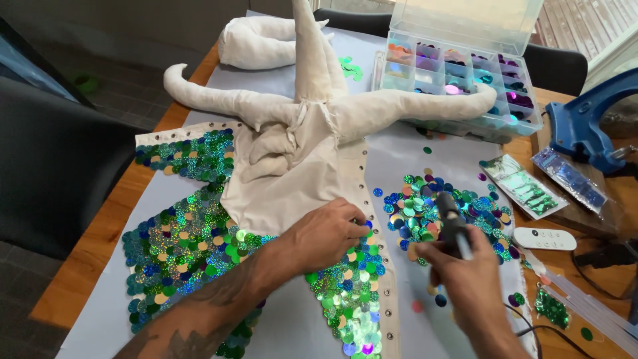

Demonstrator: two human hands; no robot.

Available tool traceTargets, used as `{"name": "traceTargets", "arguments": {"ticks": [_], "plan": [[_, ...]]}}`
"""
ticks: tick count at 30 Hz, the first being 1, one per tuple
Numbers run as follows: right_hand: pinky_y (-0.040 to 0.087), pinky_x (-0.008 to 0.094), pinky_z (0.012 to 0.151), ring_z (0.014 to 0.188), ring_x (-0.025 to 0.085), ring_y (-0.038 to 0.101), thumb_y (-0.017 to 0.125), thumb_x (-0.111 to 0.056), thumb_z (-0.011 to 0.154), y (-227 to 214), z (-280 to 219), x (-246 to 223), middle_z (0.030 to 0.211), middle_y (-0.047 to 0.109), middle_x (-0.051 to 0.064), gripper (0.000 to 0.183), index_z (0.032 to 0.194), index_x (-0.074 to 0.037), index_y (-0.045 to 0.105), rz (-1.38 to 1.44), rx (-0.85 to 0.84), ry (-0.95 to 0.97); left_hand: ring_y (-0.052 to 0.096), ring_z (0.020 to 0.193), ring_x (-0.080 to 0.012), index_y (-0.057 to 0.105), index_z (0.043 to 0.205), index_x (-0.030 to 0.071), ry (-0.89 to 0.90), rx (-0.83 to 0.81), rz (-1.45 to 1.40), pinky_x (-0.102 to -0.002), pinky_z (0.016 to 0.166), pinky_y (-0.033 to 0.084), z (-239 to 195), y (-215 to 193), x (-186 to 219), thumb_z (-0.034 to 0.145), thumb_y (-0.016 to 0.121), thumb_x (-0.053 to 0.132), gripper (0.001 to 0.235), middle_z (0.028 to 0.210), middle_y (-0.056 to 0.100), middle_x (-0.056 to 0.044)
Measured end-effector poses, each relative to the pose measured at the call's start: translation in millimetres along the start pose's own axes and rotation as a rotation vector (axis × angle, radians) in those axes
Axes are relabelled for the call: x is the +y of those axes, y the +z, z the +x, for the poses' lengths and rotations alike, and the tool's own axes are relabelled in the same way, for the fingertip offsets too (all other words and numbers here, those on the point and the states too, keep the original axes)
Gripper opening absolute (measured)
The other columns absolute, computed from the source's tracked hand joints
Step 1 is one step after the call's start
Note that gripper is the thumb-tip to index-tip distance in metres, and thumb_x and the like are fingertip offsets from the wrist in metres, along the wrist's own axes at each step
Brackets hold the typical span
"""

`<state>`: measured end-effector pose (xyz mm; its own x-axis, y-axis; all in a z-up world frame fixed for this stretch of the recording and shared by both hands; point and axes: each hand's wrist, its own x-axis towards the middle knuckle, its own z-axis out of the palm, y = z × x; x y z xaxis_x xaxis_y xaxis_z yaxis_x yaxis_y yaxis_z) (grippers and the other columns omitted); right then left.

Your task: Gluing decorative sequins onto a leather headpiece or garment.

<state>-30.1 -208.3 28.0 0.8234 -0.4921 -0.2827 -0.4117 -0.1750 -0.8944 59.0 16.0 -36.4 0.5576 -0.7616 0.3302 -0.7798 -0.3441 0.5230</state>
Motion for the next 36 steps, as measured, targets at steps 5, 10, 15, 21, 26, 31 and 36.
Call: {"name": "traceTargets", "arguments": {"ticks": [5, 10, 15, 21, 26, 31, 36], "plan": [[0.041, 0.034, 0.047, 0.053, 0.019, 0.055, 0.082, -0.006, 0.074, -40, 5, 1, 0.073, 0.069, 0.011, 0.042, 0.109, 0.001, 0.06, 0.027, 0.035, 0.047, 0.058, 0.12, -0.0326, 0.075, 0.109, 0.009, 0.075, -0.059, 0.239, -0.042, 0.095, 0.049, -7, -3, 16, 0.072, 0.067, 0.002, 0.039, 0.124, 0.066, -0.013], [0.037, 0.034, 0.048, 0.055, 0.019, 0.051, 0.081, -0.006, 0.081, -67, 8, 4, 0.07, 0.061, 0.012, 0.03, 0.101, 0.007, 0.063, -0.015, 0.048, 0.043, 0.057, 0.12, -0.036, 0.07, 0.118, 0.008, 0.079, -0.005, 0.291, -0.044, 0.097, 0.049, -11, -1, 31, 0.07, 0.067, 0.001, 0.049, 0.128, 0.062, -0.018], [0.034, 0.033, 0.047, 0.054, 0.017, 0.047, 0.078, -0.007, 0.083, -81, 12, 19, 0.068, 0.057, 0.009, 0.021, 0.092, 0.007, 0.066, 0.127, -0.044, 0.063, 0.056, 0.118, -0.0391, 0.066, 0.122, 0.0, -0.002, -0.04, 0.303, -0.047, 0.092, 0.048, -7, -2, 54, 0.064, 0.067, -0.001, 0.058, 0.131, 0.059, -0.023], [0.035, 0.035, 0.047, 0.048, 0.019, 0.049, 0.079, -0.013, 0.083, -83, -4, 10, 0.06, 0.057, 0.015, 0.026, 0.095, 0.006, 0.065, -0.082, -0.08, 0.011, 0.057, 0.121, -0.039, 0.068, 0.133, 0.006, -0.144, 0.127, 0.143, -0.047, 0.097, 0.049, -7, 4, 80, 0.073, 0.065, -0.006, 0.062, 0.127, 0.063, -0.022], [0.042, 0.036, 0.04, 0.045, 0.023, 0.057, 0.089, -0.002, 0.079, -81, 9, 98, 0.075, 0.072, 0.019, 0.045, 0.113, 0.002, 0.06, 0.01, -0.225, -0.048, 0.075, 0.089, -0.0188, 0.076, 0.112, 0.007, -0.475, 0.201, -0.548, -0.032, 0.074, 0.061, -7, 40, 142, 0.087, 0.079, 0.023, 0.03, 0.101, 0.076, -0.01], [0.047, 0.03, 0.046, 0.055, 0.016, 0.064, 0.085, 0.002, 0.071, -65, -4, 112, 0.079, 0.074, 0.016, 0.057, 0.12, -0.005, 0.057, 0.251, -0.365, -0.135, 0.068, 0.069, -0.005, 0.083, 0.1, 0.006, -0.801, 0.242, -0.768, -0.025, 0.064, 0.056, -9, 78, 159, 0.084, 0.081, 0.024, 0.024, 0.085, 0.081, -0.005], [0.059, 0.027, 0.072, 0.077, 0.013, 0.073, 0.081, 0.004, 0.073, -64, 18, 182, 0.081, 0.075, 0.014, 0.044, 0.11, -0.001, 0.057, 0.281, -0.3, -0.372, 0.072, 0.083, -0.0002, 0.079, 0.1, -0.001, -0.768, 0.391, -1.062, -0.022, 0.076, 0.06, -32, 119, 147, 0.085, 0.082, 0.019, 0.025, 0.095, 0.081, 0.003]]}}
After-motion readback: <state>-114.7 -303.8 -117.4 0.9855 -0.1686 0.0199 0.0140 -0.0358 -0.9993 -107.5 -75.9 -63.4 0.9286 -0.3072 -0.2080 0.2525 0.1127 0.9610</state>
